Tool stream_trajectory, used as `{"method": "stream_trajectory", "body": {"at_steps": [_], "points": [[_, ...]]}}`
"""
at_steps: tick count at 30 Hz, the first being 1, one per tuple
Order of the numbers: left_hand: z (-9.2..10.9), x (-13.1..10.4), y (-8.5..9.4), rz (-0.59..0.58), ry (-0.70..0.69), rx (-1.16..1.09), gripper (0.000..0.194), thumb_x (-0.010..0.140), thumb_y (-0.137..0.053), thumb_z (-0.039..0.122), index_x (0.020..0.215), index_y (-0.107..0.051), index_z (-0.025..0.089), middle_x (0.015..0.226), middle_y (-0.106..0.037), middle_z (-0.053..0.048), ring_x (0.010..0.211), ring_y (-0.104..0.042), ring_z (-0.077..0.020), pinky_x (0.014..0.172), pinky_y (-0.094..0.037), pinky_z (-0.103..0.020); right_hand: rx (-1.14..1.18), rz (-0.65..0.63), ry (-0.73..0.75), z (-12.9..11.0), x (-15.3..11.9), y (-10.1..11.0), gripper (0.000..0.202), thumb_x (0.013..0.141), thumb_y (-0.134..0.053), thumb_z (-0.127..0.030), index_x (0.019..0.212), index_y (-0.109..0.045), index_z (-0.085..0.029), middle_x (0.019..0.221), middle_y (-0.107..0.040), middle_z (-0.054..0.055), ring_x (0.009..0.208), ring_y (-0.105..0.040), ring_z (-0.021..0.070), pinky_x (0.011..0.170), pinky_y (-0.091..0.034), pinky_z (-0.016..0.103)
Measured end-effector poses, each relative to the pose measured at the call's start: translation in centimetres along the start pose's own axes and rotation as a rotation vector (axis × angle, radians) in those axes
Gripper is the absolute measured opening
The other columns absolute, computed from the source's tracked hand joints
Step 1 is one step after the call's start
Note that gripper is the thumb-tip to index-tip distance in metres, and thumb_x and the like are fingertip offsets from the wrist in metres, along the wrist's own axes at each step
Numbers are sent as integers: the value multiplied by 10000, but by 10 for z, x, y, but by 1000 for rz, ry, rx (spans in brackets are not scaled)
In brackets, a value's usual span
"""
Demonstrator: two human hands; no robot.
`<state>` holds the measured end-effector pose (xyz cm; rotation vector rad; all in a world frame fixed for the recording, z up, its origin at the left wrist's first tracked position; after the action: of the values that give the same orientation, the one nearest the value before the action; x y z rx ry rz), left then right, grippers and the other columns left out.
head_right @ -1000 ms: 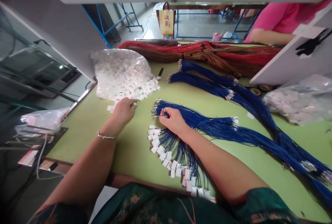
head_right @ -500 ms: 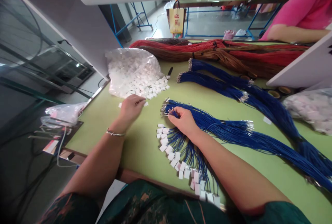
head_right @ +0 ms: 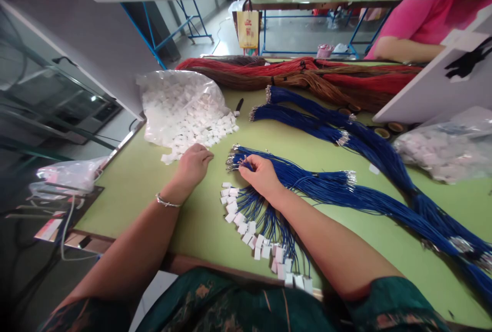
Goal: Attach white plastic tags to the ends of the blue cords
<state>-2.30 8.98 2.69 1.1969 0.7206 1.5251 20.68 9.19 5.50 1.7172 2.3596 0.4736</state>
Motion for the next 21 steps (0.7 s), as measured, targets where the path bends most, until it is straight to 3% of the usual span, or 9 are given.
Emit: {"method": "stream_trajectory", "body": {"at_steps": [4,7,9,14,21], "points": [[2,-4,2,23,184,-273,169,784,-562,236,738,-711,172,822,-657,-75,825,-584,-210,777,-460,-361,-16,14,4,-2,0,0,143,705,-580,-306,696,-600,-164,685,-615,6,617,-508,123,606,-414,248],[13,-12,0,2,484,-758,231,715,-683,348,839,-713,155,708,-664,-40,673,-597,-160,692,-483,-318,-46,34,34,-6,-1,-1,120,701,-562,-283,693,-595,-167,682,-618,5,643,-527,130,624,-422,249],[29,-19,-4,-60,598,-1037,296,691,-715,402,830,-701,140,658,-650,-29,597,-575,-125,625,-480,-279,-55,56,56,-8,-2,-1,106,697,-559,-273,687,-586,-171,667,-612,1,640,-527,130,622,-423,245],[63,-29,-13,-159,645,-1291,227,681,-752,356,726,-677,147,646,-644,-29,595,-575,-107,592,-488,-237,-66,82,97,-11,-6,0,73,693,-556,-251,688,-574,-180,644,-602,-11,605,-513,122,592,-416,235],[69,-31,-18,-168,649,-1356,201,685,-751,324,718,-669,144,639,-647,-28,601,-589,-109,598,-501,-236,-90,61,93,-9,-7,-3,45,668,-550,-214,679,-573,-177,630,-610,-16,577,-512,113,571,-402,226]]}}
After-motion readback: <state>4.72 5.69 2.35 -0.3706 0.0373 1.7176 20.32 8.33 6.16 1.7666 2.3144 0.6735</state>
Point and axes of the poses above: each hand's wrist, its own x-axis towards the middle knuckle, its own y-axis out of the back of the hand, z = x × y, the point moved 2 cm from there along x, towards the middle knuckle
